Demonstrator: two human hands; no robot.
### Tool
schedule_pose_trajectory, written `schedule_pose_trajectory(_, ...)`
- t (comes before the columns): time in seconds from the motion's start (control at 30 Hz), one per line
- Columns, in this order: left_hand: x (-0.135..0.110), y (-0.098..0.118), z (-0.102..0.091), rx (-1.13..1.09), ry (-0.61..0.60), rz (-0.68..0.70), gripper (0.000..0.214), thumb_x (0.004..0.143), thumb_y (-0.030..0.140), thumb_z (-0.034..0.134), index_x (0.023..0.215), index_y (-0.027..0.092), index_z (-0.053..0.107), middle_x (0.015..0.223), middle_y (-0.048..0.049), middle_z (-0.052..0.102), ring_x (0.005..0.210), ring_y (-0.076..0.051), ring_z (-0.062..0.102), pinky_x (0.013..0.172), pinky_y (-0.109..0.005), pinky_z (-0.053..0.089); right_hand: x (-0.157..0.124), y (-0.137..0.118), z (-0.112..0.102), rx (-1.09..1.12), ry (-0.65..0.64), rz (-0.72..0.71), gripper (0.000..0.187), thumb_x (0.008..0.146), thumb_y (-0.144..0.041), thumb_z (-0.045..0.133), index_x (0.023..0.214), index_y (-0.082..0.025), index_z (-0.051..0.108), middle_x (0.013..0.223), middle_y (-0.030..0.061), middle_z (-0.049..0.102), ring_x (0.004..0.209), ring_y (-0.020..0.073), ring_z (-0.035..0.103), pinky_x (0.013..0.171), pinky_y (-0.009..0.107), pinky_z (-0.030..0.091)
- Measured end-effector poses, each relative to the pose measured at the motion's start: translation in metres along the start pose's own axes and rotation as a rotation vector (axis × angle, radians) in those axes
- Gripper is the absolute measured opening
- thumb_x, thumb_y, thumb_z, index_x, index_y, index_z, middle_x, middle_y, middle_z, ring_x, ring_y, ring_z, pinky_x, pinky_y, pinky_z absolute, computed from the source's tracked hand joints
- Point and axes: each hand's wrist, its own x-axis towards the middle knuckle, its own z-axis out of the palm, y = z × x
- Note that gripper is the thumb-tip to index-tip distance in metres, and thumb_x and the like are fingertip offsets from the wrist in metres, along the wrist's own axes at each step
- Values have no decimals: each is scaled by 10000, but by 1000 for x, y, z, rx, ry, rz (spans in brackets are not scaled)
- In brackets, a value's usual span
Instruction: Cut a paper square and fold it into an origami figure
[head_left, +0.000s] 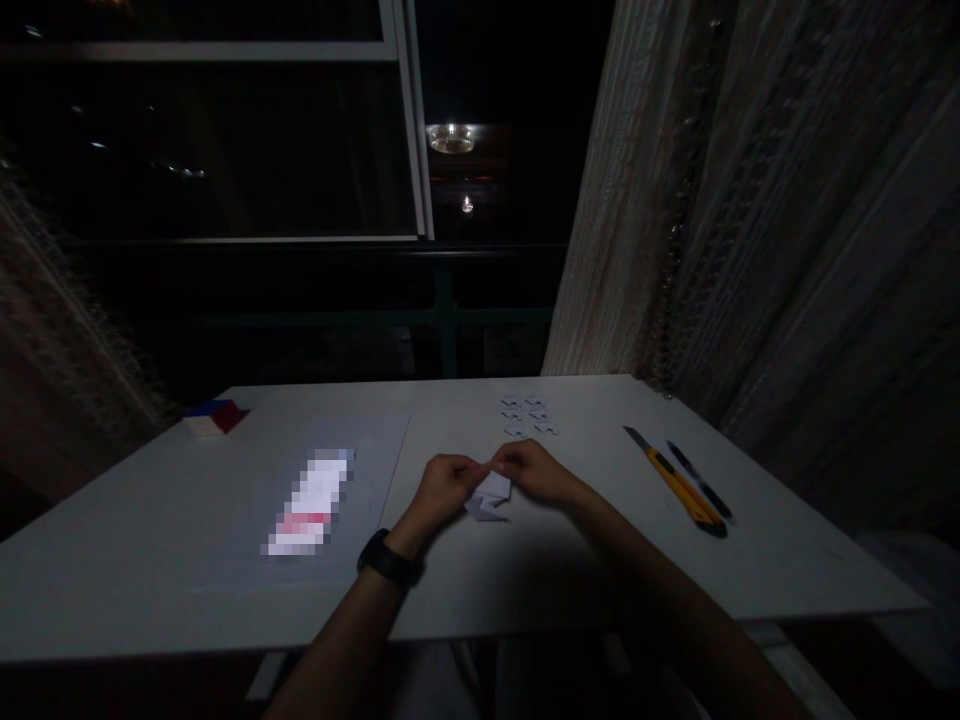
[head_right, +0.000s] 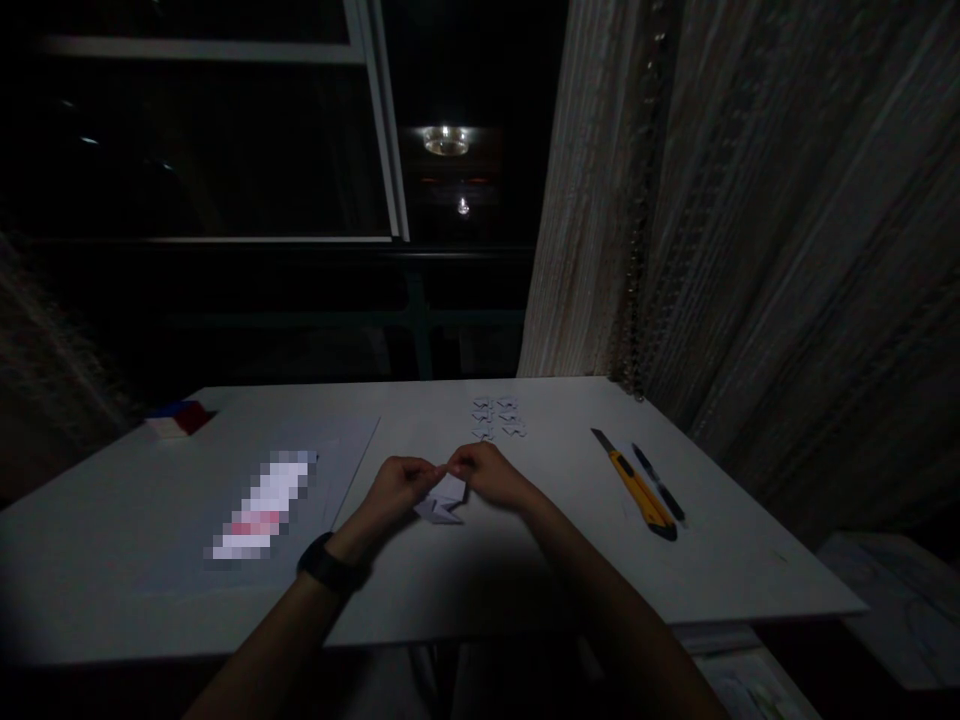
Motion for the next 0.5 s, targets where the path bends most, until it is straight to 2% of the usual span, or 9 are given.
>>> schedule_pose_trajectory(0.13, 2, -4, 0, 66, 44, 48, 366, 676, 451, 572, 597, 107, 666, 499, -18, 551, 484, -108, 440, 449, -206, 282, 1, -1, -1, 115, -5, 21, 139, 687, -233, 545, 666, -123, 629, 614, 18, 613, 589, 127, 542, 579, 235, 408)
schedule_pose_trajectory(0.37, 5, -8, -5, -29, 90, -17, 391, 651, 477, 593, 639, 97, 684, 534, -37, 578, 496, -123, 464, 447, -208, 299, -3, -8, -16, 235, -65, 89, 180, 661, -294, 571, 632, -120, 601, 569, 23, 605, 549, 124, 549, 565, 253, 427)
schedule_pose_trajectory(0.5, 7, -8, -7, -79, 151, -30, 393, 647, 484, 599, 622, 98, 667, 545, -36, 597, 503, -128, 495, 467, -213, 329, -4, -7, -28, 290, 2, 105, 245, 640, -362, 602, 620, -118, 590, 582, 36, 606, 549, 126, 554, 574, 271, 441)
